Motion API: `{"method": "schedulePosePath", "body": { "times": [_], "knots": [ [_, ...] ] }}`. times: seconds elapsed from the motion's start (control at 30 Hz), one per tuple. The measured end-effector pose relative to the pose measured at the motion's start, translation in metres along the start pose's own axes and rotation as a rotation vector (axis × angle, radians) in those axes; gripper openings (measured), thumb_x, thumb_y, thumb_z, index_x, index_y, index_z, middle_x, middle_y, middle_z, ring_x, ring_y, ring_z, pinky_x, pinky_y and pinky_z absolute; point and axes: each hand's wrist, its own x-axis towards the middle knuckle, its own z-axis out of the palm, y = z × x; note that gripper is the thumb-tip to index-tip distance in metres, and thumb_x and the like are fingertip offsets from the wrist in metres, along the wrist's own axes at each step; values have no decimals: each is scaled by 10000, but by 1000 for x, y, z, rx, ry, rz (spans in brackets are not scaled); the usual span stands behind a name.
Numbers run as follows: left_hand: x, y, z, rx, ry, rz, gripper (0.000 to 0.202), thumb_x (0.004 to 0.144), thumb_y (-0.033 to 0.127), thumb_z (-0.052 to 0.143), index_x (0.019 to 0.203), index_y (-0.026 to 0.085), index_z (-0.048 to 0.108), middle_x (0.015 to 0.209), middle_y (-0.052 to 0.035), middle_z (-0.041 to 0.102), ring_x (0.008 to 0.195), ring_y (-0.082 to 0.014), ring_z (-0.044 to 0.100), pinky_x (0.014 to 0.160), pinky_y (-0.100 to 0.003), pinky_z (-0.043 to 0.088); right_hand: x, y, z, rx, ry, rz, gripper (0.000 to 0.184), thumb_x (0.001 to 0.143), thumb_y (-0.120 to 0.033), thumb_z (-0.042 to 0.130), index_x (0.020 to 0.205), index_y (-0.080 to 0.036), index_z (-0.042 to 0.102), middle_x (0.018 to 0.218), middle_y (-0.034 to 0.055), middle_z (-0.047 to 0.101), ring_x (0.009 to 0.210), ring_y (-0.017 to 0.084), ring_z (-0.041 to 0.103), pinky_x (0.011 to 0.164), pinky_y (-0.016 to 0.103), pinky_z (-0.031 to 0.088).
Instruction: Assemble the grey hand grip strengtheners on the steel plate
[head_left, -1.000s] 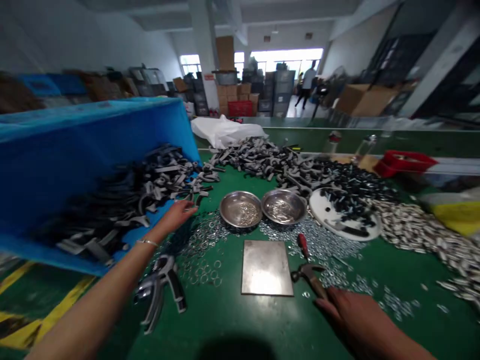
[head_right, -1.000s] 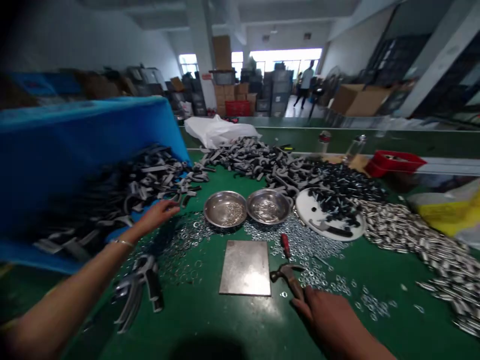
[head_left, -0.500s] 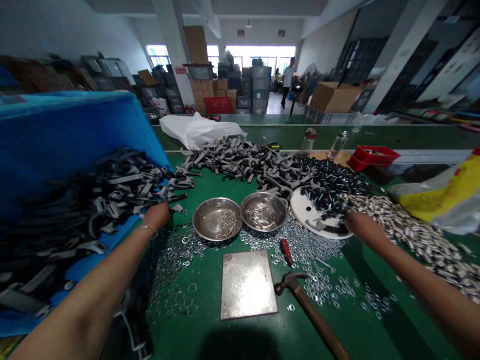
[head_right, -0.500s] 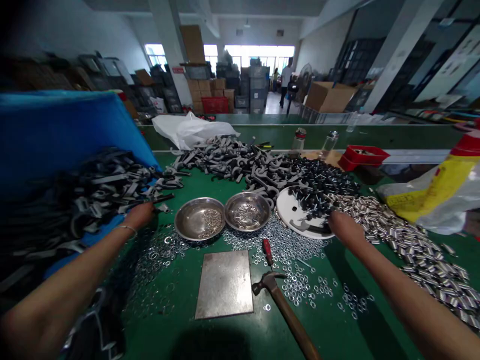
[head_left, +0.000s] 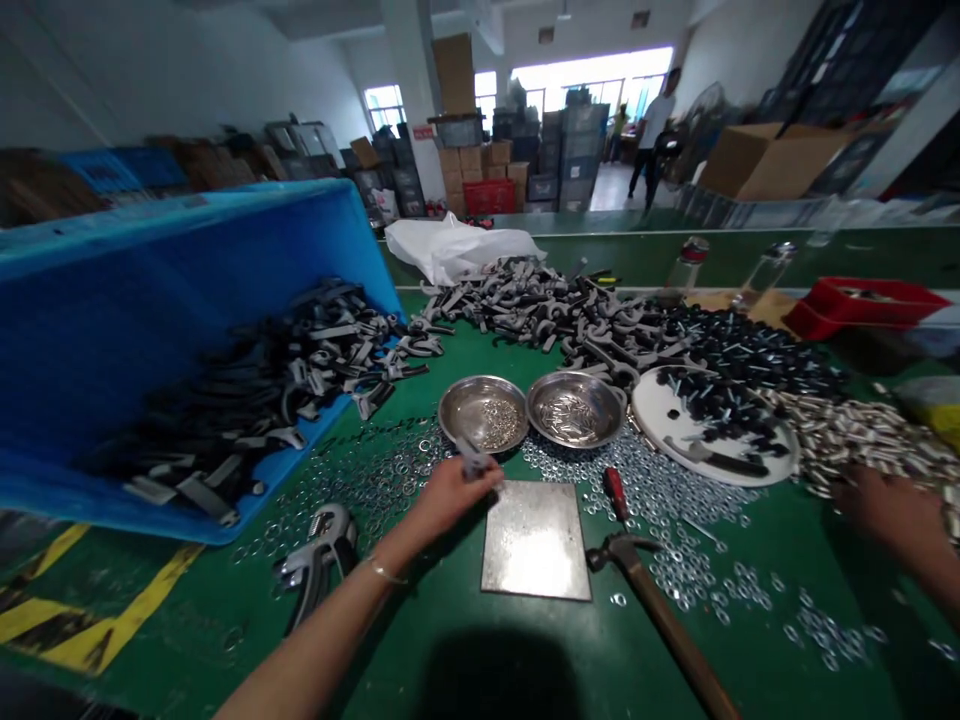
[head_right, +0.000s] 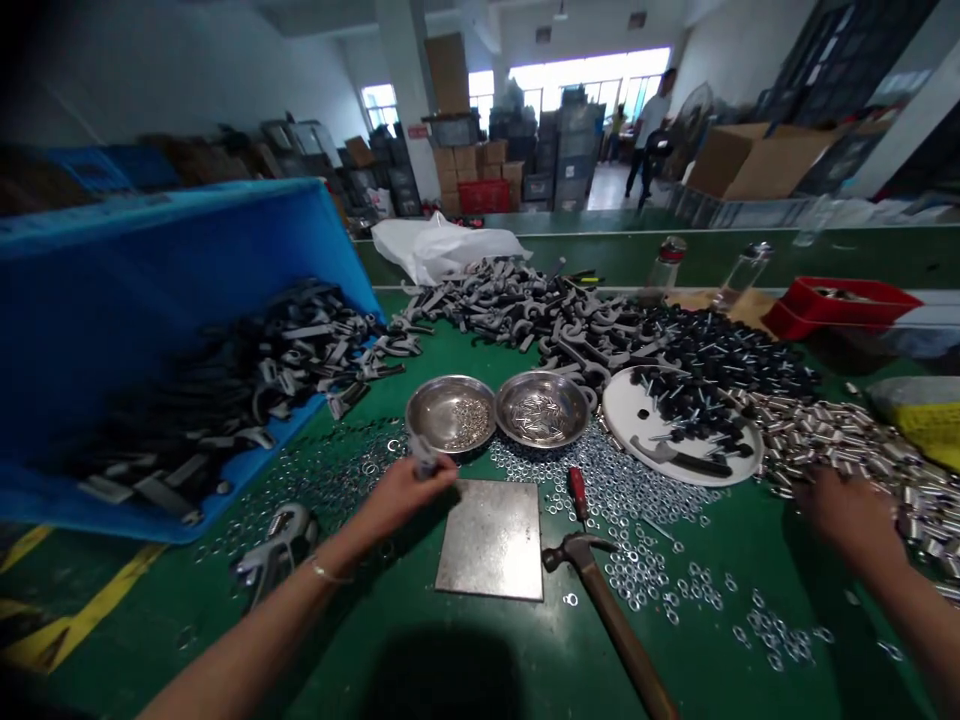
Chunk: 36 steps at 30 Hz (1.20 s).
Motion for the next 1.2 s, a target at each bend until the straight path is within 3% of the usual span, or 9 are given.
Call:
{"method": "schedulePosePath", "body": {
  "times": [0.1, 0.27, 0.47, 0.7, 0.77, 0.83, 0.97, 1.07, 1.2],
  "knots": [
    [36, 23, 51, 627, -142, 154, 133, 884, 183, 597, 963, 146, 698, 1012, -123, 693, 957, -237, 676, 850, -332, 540, -28, -17, 1, 45, -54, -59, 297, 846, -485, 513, 657, -257, 521, 662, 189, 624, 788, 447, 643, 745, 590, 385],
    [72, 37, 90, 798, -162, 156, 242, 927, 65, 459, 1034, 67, 676, 974, -211, 686, 913, -262, 693, 817, -372, 551, -78, -45, 3, 226, -92, -70, 314, 848, -492, 535, 898, -204, 650, 912, 146, 729, 818, 335, 668, 773, 459, 476],
    [73, 35, 95, 848, -189, 183, 264, 933, 35, 424, 1054, 36, 659, 1025, -238, 663, 912, -264, 694, 824, -385, 550, -113, -84, -5, 483, -98, -5, 479, 879, -583, 540, 1172, -224, 663, 1104, 98, 725, 946, 282, 665, 858, 421, 503],
    [51, 42, 73, 783, -78, 181, 225, 924, 62, 467, 1038, 68, 661, 1088, -196, 649, 983, -254, 662, 881, -359, 522, -159, -168, -5, 1408, -523, 278, 323, 789, -432, 785, 1014, -229, 672, 821, 16, 692, 678, 147, 590, 645, 270, 497],
    [34, 42, 65, 593, -3, 144, 180, 944, 177, 517, 1009, 92, 661, 1030, -156, 670, 957, -238, 660, 872, -346, 523, -171, -190, -3, 1529, -591, 346, 311, 761, -371, 826, 993, -218, 685, 788, -5, 652, 671, 127, 568, 633, 247, 489],
    [9, 38, 60, 169, 29, 41, 218, 933, 299, 566, 986, 107, 655, 892, -105, 684, 802, -205, 670, 761, -324, 545, -180, -212, -1, 1604, -633, 390, 310, 748, -336, 842, 987, -208, 692, 776, -17, 619, 668, 112, 553, 636, 234, 487],
    [-50, 26, 68, -693, -66, -191, 376, 842, 397, 682, 1052, 89, 636, 745, -61, 674, 594, -164, 635, 584, -289, 533, -197, -257, 8, 1667, -671, 404, 233, 773, -319, 822, 903, -207, 664, 756, -38, 574, 628, 89, 512, 581, 215, 446],
    [-84, 18, 78, -932, -63, -248, 369, 815, 405, 725, 976, 80, 656, 778, -87, 696, 612, -151, 648, 602, -262, 517, -210, -284, 16, 1581, -800, 283, 200, 826, -325, 773, 898, -220, 617, 771, -47, 584, 597, 85, 512, 570, 228, 424],
    [-104, 11, 83, -1004, 2, -267, 336, 833, 419, 716, 900, 95, 653, 785, -69, 696, 545, -97, 599, 544, -209, 443, -220, -305, 17, 1382, -854, 16, 230, 876, -381, 709, 850, -221, 545, 954, -2, 671, 636, 113, 595, 665, 292, 465]
  ]
}}
